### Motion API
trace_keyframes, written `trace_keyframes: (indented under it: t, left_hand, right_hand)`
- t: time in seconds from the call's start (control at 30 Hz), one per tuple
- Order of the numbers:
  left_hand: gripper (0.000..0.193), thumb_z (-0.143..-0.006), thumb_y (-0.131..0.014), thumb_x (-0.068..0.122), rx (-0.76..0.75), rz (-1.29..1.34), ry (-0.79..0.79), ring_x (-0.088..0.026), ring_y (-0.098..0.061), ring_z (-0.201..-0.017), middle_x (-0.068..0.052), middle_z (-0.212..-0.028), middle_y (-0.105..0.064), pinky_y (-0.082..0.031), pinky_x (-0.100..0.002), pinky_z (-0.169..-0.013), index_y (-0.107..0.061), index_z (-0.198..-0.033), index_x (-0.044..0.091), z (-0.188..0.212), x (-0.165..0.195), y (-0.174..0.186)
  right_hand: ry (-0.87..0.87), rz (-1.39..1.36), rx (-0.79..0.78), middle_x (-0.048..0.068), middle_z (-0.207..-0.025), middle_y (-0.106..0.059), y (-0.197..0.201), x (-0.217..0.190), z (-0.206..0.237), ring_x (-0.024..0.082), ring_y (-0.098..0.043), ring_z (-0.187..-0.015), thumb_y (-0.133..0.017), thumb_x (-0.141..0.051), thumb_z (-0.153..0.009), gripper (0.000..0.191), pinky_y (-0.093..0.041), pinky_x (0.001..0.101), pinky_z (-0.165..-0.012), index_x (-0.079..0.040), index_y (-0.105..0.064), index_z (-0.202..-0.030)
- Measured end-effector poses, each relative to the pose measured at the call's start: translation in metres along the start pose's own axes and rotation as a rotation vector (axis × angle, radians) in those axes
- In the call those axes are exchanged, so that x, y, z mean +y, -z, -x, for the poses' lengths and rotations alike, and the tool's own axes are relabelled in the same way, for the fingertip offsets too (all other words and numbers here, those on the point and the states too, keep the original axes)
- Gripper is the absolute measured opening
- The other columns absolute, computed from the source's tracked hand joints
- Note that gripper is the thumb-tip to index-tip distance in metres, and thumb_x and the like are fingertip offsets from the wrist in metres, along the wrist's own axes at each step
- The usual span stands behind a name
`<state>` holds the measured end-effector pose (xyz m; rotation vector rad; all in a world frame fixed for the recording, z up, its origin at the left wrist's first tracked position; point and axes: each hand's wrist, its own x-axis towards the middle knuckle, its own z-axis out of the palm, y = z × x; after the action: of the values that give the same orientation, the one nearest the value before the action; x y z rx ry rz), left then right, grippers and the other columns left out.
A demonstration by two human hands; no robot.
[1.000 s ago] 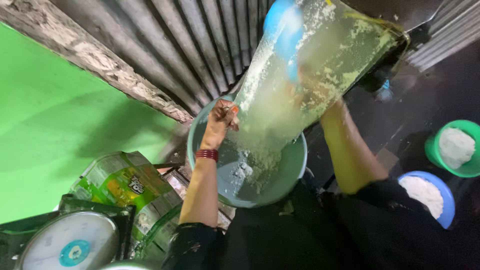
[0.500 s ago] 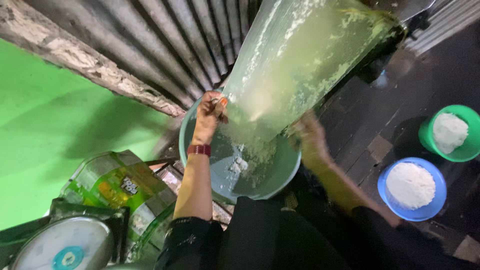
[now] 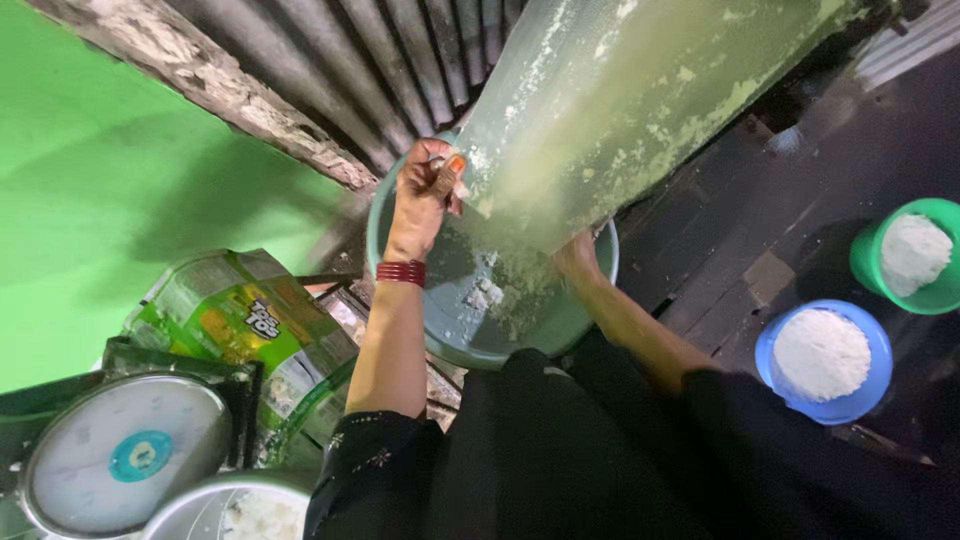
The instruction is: The person grates coconut flesh by pressing coconut halves against the blade of a manual grater machine, holding the machine steady with one hand while moving the coconut with the other. They then lift a cloth bag of grated coconut and scrape the remaining gratings into a basin.
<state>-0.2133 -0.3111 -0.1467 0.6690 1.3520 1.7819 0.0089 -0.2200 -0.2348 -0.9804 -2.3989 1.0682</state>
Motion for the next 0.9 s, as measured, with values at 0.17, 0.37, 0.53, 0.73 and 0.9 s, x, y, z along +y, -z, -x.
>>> trace_keyframes:
  t: [0.17, 0.37, 0.53, 0.73, 0.9]
  left_hand:
    - [0.015, -0.102, -0.067, 0.008, 0.011, 0.017, 0.012, -0.008, -0.05, -0.049, 0.001, -0.072, -0.06, -0.042, -0.026, -0.044, -0.057, -0.112, 0.007, -0.004, 0.003, -0.003]
    - [0.02, -0.1, -0.071, 0.015, -0.025, 0.05, 0.014, -0.009, -0.052, -0.051, -0.001, -0.075, -0.064, -0.044, -0.026, -0.046, -0.056, -0.112, 0.008, -0.003, -0.002, -0.012]
    - [0.02, -0.102, -0.071, 0.015, -0.016, -0.002, 0.017, -0.009, -0.051, -0.051, -0.001, -0.072, -0.061, -0.042, -0.026, -0.047, -0.057, -0.113, 0.008, -0.002, 0.001, -0.011]
    - [0.015, -0.104, -0.067, 0.016, -0.049, -0.012, 0.033, -0.009, -0.053, -0.051, -0.001, -0.072, -0.064, -0.043, -0.026, -0.048, -0.056, -0.111, 0.008, -0.004, 0.0, -0.009]
    - [0.017, -0.101, -0.068, 0.016, -0.028, -0.055, 0.035, -0.009, -0.052, -0.048, -0.001, -0.068, -0.062, -0.041, -0.025, -0.045, -0.056, -0.11, 0.008, -0.005, -0.009, -0.013]
  right_hand:
    - [-0.031, 0.006, 0.062, 0.008, -0.087, -0.059, 0.038, 0.008, -0.031, 0.017, -0.053, -0.061, -0.054, -0.023, -0.102, 0.025, -0.048, 0.0361, -0.045, -0.003, -0.057, -0.115]
    - [-0.036, 0.004, 0.182, 0.009, -0.085, -0.058, 0.049, -0.004, -0.125, 0.018, -0.052, -0.06, -0.054, -0.024, -0.102, 0.026, -0.047, 0.0363, -0.045, -0.002, -0.057, -0.115]
    - [0.069, 0.037, -0.002, 0.009, -0.084, -0.058, 0.029, -0.006, -0.054, 0.018, -0.052, -0.059, -0.054, -0.026, -0.103, 0.027, -0.046, 0.0365, -0.045, -0.002, -0.057, -0.114]
    - [-0.013, 0.027, 0.12, 0.009, -0.083, -0.057, 0.059, 0.004, -0.099, 0.018, -0.051, -0.058, -0.053, -0.027, -0.103, 0.028, -0.045, 0.0367, -0.045, -0.001, -0.057, -0.114]
    - [-0.032, 0.009, 0.183, 0.009, -0.081, -0.057, 0.062, 0.009, -0.158, 0.018, -0.05, -0.057, -0.053, -0.028, -0.104, 0.029, -0.044, 0.0369, -0.045, 0.0, -0.057, -0.113]
